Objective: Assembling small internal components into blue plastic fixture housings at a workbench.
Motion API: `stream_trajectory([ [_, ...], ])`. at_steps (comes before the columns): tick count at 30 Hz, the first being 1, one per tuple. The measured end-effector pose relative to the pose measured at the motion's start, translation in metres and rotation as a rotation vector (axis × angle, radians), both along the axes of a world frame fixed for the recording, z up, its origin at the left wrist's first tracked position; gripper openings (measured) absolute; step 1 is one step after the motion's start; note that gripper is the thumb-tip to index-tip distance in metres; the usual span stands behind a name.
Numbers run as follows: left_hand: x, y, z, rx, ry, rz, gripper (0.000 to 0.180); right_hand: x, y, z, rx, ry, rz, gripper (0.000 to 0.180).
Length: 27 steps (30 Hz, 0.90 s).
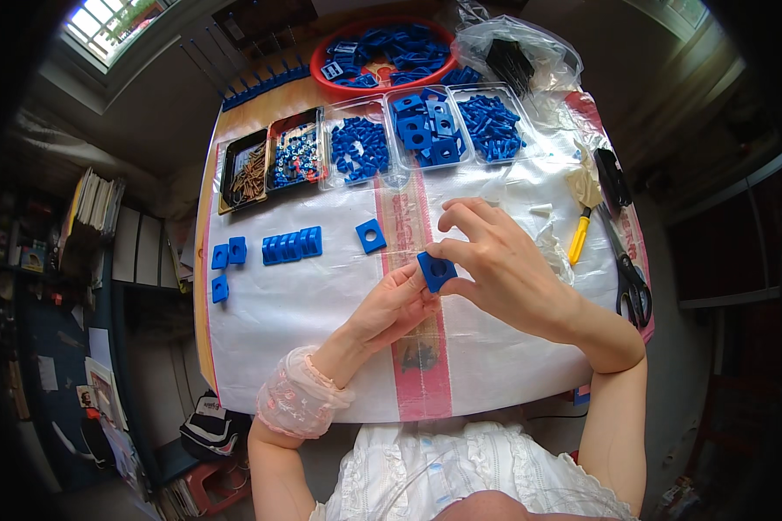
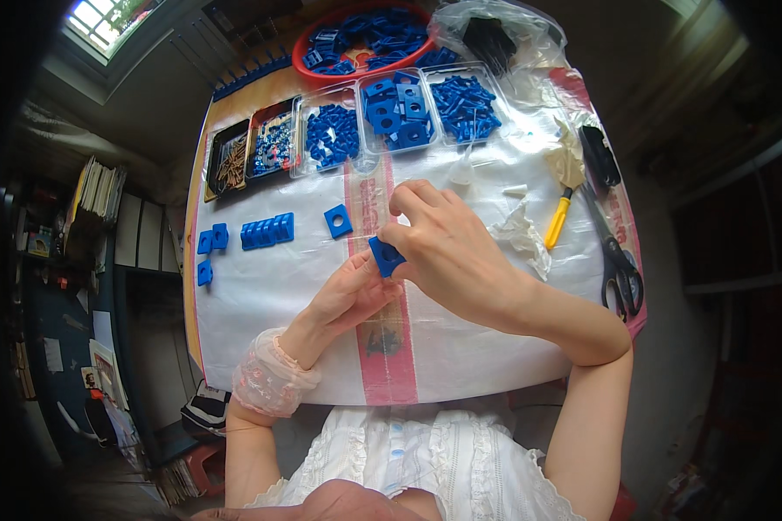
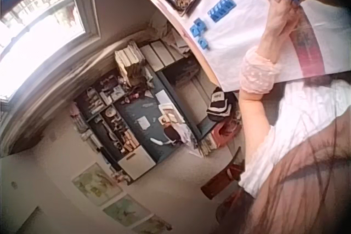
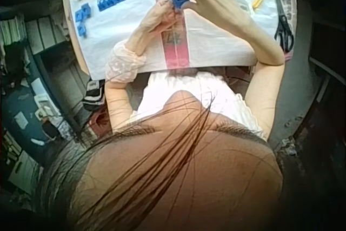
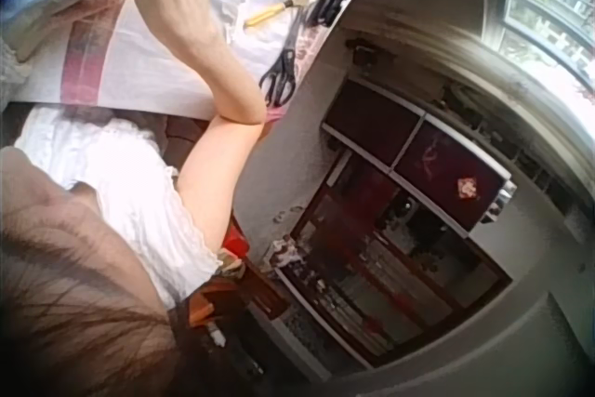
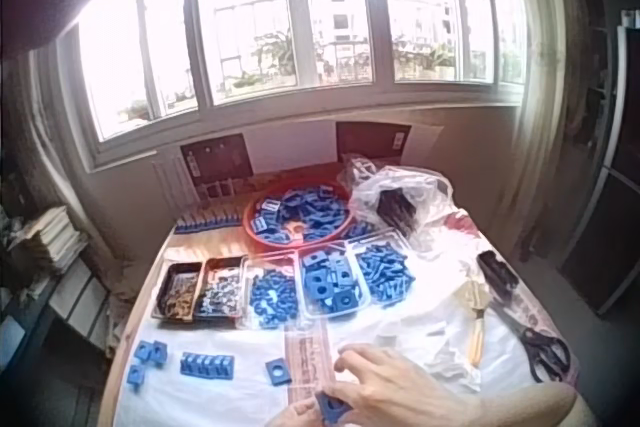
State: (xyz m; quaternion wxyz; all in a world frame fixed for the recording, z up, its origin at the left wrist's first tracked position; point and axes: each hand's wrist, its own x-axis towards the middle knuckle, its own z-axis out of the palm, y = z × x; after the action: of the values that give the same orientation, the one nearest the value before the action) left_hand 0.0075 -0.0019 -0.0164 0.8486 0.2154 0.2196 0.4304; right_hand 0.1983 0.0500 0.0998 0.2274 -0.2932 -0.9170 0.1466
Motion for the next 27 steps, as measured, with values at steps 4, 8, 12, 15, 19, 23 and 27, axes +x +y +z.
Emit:
stream_trajectory([
  [4,0.0000,-0.0003,0.0002,0.005,0.009,0.002,0.034,-0.0004,-0.0005,0.0006,0.005,0.007,0.001,0.031],
  [8,0.0004,0.0002,0.0016,0.002,0.007,0.000,0.034,-0.0002,0.0004,0.0002,-0.001,0.006,0.000,0.030],
  [12,0.0006,0.0000,0.0020,-0.001,0.004,-0.001,0.034,-0.0002,0.0006,0.0000,-0.002,0.008,0.003,0.030],
  [15,0.0008,-0.0002,0.0028,-0.007,0.002,0.002,0.034,-0.0001,0.0006,0.0002,-0.006,0.010,0.004,0.030],
  [19,0.0012,-0.0002,0.0033,-0.014,-0.002,0.012,0.033,-0.0003,0.0005,0.0008,-0.007,0.015,0.007,0.030],
  [23,0.0020,-0.0005,0.0044,-0.027,0.005,0.028,0.033,-0.0004,0.0012,0.0012,-0.013,0.005,0.008,0.030],
  [27,0.0018,-0.0004,0.0046,-0.029,0.002,0.028,0.032,-0.0004,0.0020,0.0022,-0.026,0.009,0.010,0.030],
])
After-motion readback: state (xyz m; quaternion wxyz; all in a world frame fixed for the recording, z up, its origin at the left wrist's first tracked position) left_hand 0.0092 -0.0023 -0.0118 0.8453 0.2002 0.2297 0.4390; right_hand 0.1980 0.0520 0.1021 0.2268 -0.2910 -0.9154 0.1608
